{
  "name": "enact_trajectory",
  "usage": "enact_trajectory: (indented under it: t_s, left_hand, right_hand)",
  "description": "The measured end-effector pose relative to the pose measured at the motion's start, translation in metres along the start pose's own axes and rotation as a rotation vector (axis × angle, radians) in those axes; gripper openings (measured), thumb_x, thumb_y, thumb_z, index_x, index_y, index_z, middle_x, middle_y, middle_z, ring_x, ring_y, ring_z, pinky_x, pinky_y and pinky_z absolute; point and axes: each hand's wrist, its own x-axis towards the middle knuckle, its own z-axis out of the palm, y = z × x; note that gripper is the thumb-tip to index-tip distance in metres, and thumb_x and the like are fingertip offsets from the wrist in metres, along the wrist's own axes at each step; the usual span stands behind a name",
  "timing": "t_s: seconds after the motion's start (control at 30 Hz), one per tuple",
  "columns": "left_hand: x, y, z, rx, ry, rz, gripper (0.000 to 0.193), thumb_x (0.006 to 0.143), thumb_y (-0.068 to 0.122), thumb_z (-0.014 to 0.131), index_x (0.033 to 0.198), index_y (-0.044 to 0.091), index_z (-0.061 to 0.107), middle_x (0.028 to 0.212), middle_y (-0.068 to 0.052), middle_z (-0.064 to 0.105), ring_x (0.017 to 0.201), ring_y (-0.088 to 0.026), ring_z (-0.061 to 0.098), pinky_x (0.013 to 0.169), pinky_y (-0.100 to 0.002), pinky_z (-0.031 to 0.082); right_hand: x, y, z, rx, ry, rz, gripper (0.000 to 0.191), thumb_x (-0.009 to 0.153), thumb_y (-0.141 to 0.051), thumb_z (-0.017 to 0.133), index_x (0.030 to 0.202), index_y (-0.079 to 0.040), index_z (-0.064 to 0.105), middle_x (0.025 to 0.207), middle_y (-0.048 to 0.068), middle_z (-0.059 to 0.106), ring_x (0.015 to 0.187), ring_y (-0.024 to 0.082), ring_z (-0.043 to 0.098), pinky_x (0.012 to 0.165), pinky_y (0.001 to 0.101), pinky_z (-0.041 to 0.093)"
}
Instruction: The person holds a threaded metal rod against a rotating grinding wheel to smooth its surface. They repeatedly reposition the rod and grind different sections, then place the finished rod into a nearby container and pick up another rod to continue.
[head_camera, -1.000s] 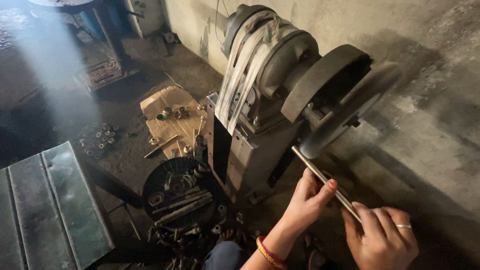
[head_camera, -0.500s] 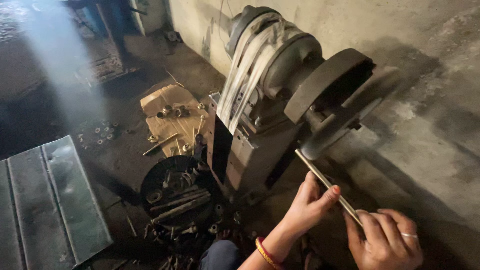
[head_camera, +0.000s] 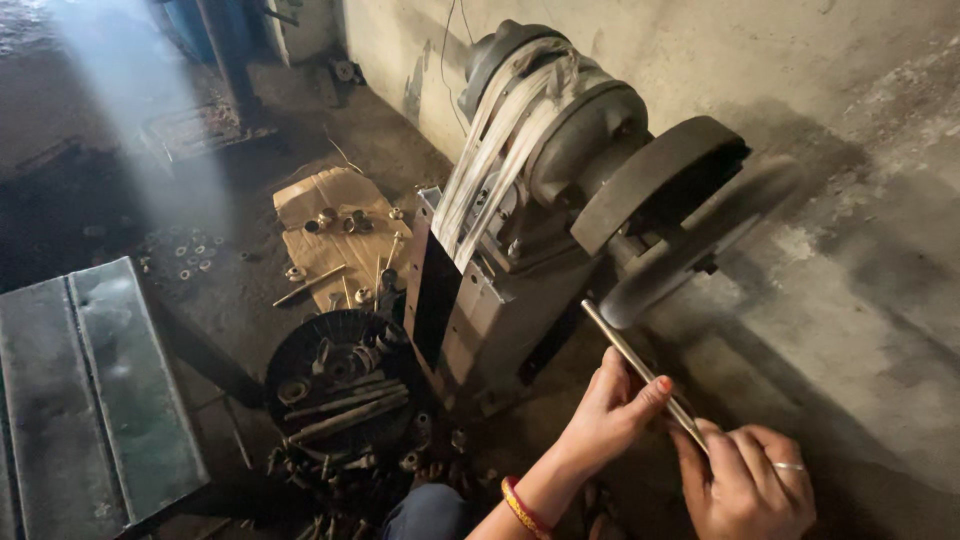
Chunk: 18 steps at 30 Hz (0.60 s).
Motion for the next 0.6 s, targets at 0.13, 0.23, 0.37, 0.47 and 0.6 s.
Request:
enact_trajectory:
  t_s: [0.13,0.23,0.37,0.47,0.6]
  left_hand:
    - [0.001,0.005,0.002,0.059,0.062,-0.033,0.036,0.101,0.023,0.071,0.113,0.005,0.042,0.093,0.002,0.051,0.082,-0.005,0.049,0.067,-0.023,0.046]
    - [0.0,0.009,0.004,0.028,0.05,-0.042,0.04,0.098,0.026,0.072,0.113,0.005,0.041,0.095,0.002,0.054,0.084,-0.005,0.054,0.07,-0.023,0.05]
    - [-0.005,0.011,0.005,0.123,0.042,-0.036,0.043,0.101,0.027,0.074,0.117,0.002,0.043,0.095,-0.002,0.054,0.083,-0.007,0.052,0.069,-0.024,0.047]
    - [-0.008,0.011,0.004,0.131,0.032,-0.05,0.046,0.101,0.03,0.075,0.118,0.001,0.042,0.098,-0.003,0.056,0.086,-0.008,0.054,0.07,-0.024,0.049]
    - [-0.008,0.011,0.002,0.022,0.004,-0.084,0.05,0.099,0.033,0.074,0.12,0.002,0.041,0.098,-0.003,0.058,0.086,-0.008,0.058,0.07,-0.023,0.051]
  right_hand:
    - [0.0,-0.008,0.003,0.008,0.012,0.036,0.024,0.083,-0.021,0.087,0.099,-0.005,0.078,0.081,0.006,0.07,0.087,0.026,0.067,0.075,0.0357,0.054]
    - [0.0,-0.011,0.002,0.019,0.003,0.065,0.02,0.087,-0.021,0.087,0.096,-0.007,0.076,0.083,0.006,0.071,0.087,0.025,0.068,0.074,0.0342,0.054]
    - [-0.001,-0.006,-0.005,0.056,-0.026,0.018,0.018,0.087,-0.019,0.085,0.097,-0.007,0.075,0.087,0.005,0.074,0.08,0.023,0.067,0.07,0.032,0.054]
    - [-0.002,-0.003,-0.005,0.023,-0.061,0.039,0.021,0.081,-0.019,0.086,0.096,-0.007,0.076,0.082,0.005,0.072,0.081,0.024,0.067,0.068,0.0333,0.055]
    - [-0.006,-0.004,-0.001,0.02,-0.052,0.117,0.015,0.084,-0.016,0.087,0.09,-0.008,0.075,0.081,0.006,0.07,0.079,0.022,0.068,0.07,0.0331,0.055]
